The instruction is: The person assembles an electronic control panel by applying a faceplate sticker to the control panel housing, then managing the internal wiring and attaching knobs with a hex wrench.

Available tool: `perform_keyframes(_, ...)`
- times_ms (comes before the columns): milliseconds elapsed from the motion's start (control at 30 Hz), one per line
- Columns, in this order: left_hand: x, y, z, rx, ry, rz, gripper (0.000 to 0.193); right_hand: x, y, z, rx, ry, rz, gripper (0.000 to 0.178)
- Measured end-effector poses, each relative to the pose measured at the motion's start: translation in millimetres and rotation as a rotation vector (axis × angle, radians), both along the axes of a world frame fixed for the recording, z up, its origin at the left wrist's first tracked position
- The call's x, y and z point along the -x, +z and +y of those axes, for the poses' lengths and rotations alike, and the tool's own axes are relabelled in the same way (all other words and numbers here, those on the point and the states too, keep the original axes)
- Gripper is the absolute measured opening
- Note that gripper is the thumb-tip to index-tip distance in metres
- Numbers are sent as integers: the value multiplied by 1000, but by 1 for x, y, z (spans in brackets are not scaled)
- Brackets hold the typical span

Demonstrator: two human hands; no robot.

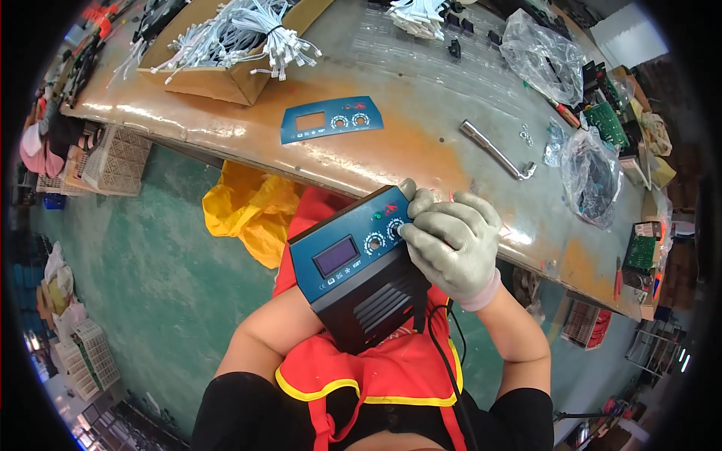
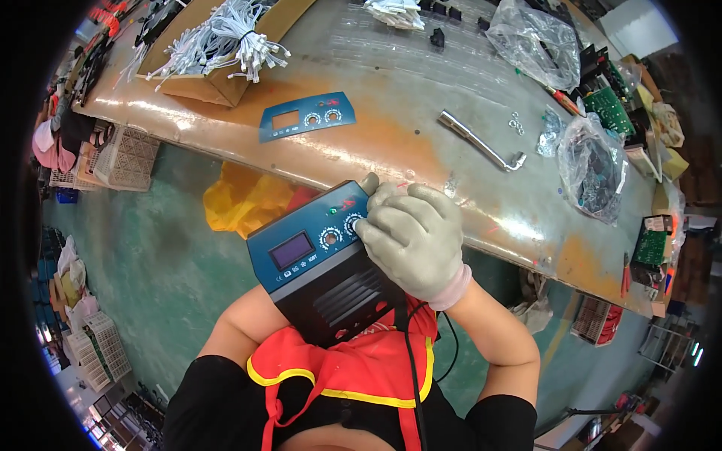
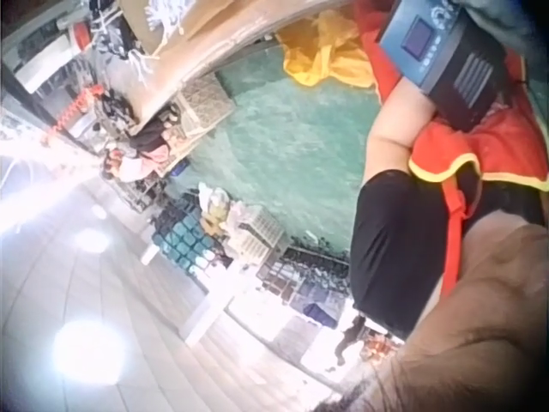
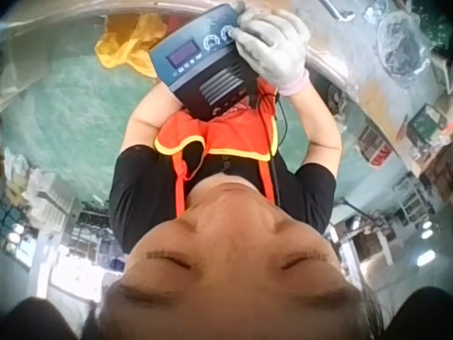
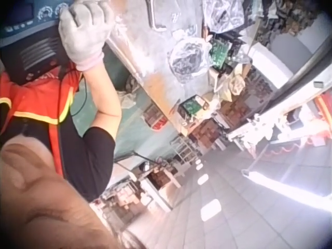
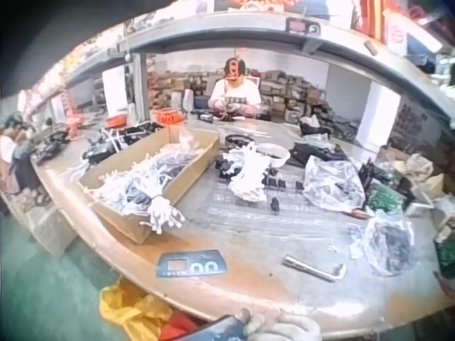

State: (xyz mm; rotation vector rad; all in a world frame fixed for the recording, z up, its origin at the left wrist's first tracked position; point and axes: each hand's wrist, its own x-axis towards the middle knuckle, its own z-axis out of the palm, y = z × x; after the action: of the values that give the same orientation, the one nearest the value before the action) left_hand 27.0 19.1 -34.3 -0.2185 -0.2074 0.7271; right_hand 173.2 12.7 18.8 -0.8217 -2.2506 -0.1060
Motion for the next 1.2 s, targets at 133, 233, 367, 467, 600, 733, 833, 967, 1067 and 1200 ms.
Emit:
perform_keyframes(133, 8, 6, -4, -41, 55, 14, 32, 4, 22, 0, 238, -33, -67, 34)
perform_keyframes(233, 1, 0, -7, -154, 118, -96, 40, 5, 19, 2, 315, -68, 29, 34)
perform_keyframes(367, 8, 22, -16, 166, 139, 310, 32, 6, 22, 5, 314, -80, 21, 29)
perform_keyframes(467, 19, 20, -21, 144, 147, 319, 31, 6, 28, 7, 406, -114, 35, 19)
perform_keyframes(600, 28, 18, -21, 98, 161, 319, 30, 2, 43, 9, 610, -50, 56, 18)
perform_keyframes(733, 23, 17, -19, 59, 190, 322, 28, 1, 48, 7, 593, -51, -31, 21)
perform_keyframes(833, 22, 15, -16, 33, 206, 326, 28, 0, 42, 11, 477, 5, -52, 19)
perform_keyframes(967, 20, 12, -15, -11, 219, 322, 27, 2, 42, 9, 473, -26, -40, 20)
perform_keyframes(1067, 18, 13, -13, -46, 232, 318, 27, 2, 39, 7, 359, -55, -14, 23)
perform_keyframes(1200, 9, 12, -7, -83, 255, 323, 27, 4, 39, 5, 275, -30, -50, 23)
